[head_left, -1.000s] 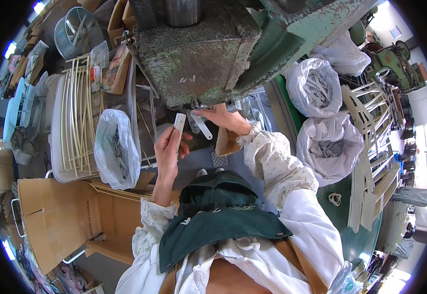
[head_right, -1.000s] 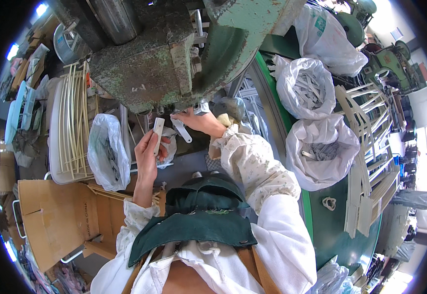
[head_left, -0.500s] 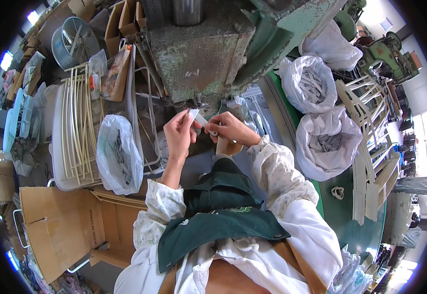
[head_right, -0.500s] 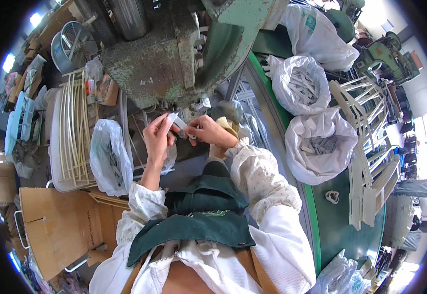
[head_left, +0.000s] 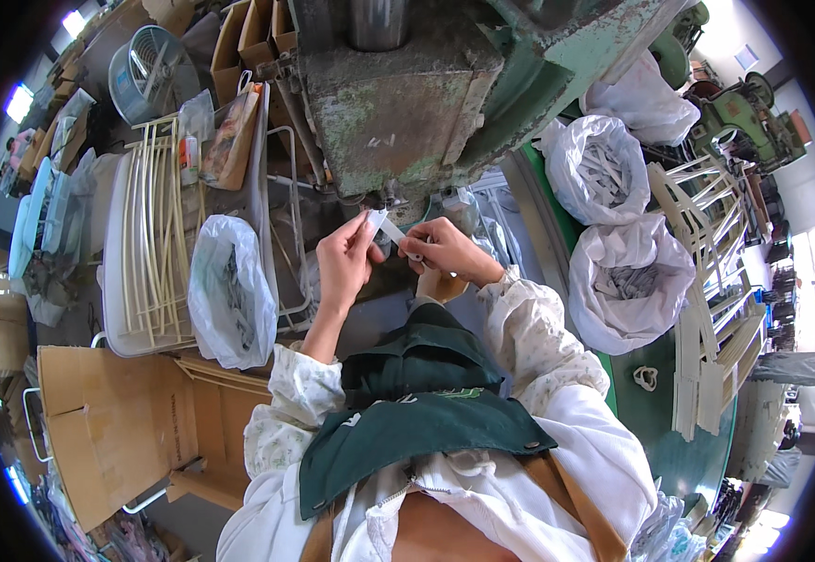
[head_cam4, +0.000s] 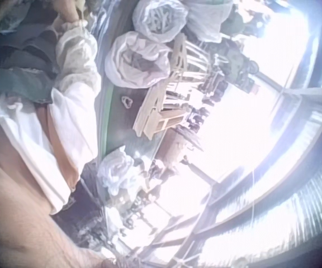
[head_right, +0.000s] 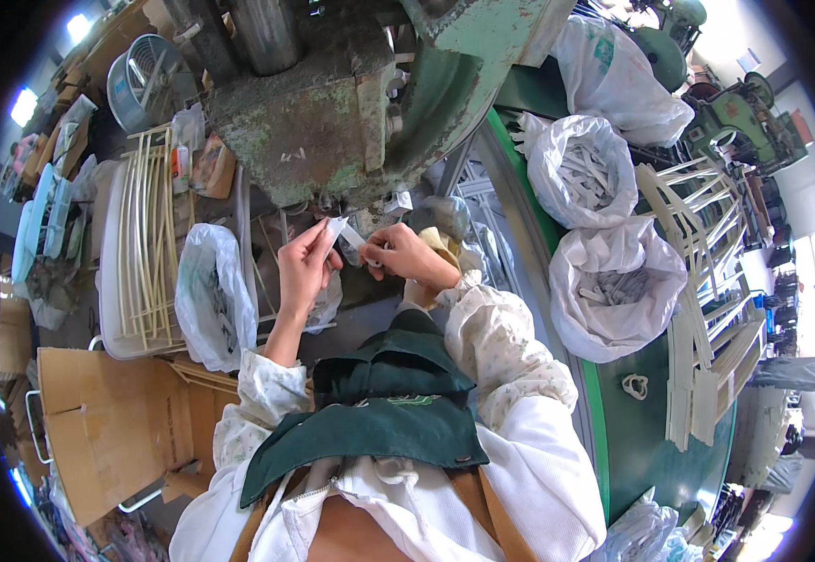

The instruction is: The person repeatedly picks up small white plastic pieces from a bag, aligns them, and presses them together by hand. The assembled pieces are placed into a nearby bag. The process is repeated continuously.

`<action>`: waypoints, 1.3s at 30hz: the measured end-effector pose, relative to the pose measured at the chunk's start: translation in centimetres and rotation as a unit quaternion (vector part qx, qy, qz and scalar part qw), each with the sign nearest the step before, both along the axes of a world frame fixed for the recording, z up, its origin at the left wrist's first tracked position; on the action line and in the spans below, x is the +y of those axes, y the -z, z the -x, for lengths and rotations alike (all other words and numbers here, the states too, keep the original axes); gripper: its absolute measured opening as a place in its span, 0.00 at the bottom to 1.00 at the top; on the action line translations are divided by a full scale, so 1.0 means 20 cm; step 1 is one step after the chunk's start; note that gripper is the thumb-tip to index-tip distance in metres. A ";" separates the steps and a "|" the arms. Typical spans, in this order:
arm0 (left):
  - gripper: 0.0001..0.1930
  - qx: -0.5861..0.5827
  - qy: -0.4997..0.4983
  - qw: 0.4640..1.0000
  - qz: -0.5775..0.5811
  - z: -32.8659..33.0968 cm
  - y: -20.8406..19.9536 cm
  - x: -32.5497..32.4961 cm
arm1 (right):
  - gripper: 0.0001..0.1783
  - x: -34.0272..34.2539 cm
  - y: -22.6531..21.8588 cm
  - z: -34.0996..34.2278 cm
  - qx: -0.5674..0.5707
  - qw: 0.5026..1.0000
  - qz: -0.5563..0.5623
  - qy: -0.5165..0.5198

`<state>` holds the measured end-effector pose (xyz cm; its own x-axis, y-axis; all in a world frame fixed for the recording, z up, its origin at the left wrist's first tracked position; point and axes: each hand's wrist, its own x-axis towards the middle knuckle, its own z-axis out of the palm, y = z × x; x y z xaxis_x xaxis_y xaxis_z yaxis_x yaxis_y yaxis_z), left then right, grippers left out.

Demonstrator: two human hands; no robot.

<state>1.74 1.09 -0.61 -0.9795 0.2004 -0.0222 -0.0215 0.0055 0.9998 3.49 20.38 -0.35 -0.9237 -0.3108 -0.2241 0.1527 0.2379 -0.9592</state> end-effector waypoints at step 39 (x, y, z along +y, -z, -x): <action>0.12 -0.073 -0.029 0.997 -0.012 -0.02 0.04 -0.14 | 0.15 -0.04 -0.01 -0.03 -0.041 0.997 0.049 0.041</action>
